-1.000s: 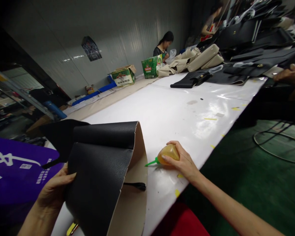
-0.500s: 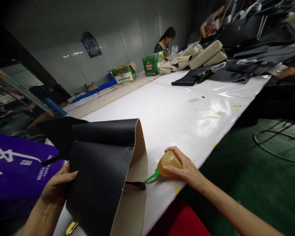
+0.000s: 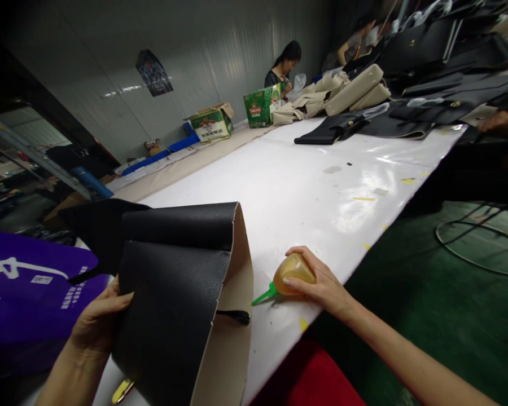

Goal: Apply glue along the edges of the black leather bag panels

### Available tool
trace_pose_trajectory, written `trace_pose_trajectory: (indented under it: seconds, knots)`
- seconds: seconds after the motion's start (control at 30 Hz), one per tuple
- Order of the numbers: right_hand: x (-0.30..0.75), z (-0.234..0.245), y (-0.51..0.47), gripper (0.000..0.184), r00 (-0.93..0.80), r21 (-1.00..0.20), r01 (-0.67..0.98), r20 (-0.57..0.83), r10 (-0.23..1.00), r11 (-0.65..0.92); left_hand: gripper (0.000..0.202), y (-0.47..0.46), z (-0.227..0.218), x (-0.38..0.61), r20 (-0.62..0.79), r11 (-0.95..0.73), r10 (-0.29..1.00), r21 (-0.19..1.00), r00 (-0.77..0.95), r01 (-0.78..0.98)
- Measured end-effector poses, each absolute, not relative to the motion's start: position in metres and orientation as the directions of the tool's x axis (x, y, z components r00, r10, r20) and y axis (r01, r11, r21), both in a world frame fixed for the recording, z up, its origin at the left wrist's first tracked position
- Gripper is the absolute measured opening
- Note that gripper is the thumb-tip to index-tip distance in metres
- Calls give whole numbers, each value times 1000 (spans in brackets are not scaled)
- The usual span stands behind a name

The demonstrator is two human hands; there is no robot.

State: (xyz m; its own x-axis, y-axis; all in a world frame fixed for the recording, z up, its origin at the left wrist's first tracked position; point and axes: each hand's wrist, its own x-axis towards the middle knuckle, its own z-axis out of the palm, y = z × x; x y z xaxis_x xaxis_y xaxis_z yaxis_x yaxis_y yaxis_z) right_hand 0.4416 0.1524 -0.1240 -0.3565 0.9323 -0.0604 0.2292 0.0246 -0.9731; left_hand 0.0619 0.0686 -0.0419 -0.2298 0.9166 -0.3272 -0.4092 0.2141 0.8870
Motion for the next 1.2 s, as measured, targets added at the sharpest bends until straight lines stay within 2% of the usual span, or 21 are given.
trace_pose_trajectory:
  seconds: [0.17,0.3,0.43,0.57,0.87,1.07,1.2]
  knots:
    - [441,-122,153,49,-380,-980,191,-26,925,51,56,69,-43,62,-312,196,921,888,-231,-416]
    - [443,-121,152,48,-306,-990,141,-31,951,13,55,71,-49,55,-318,210,921,892,-225,-399]
    - [442,-125,150,51,-389,-995,98,-59,919,-22,62,71,-50,53,-313,204,922,895,-230,-398]
    - [439,-129,154,48,-431,-991,134,-43,901,16,51,69,-45,59,-311,193,919,890,-242,-413]
    - [440,-132,183,49,-296,-949,280,55,954,142,48,70,-38,70,-335,188,909,861,-249,-472]
    - [442,-133,173,48,-390,-968,217,34,920,128,47,69,-40,66,-317,179,920,864,-231,-471]
    - [440,-138,180,47,-307,-965,221,66,950,138,45,68,-46,55,-295,185,936,876,-191,-446]
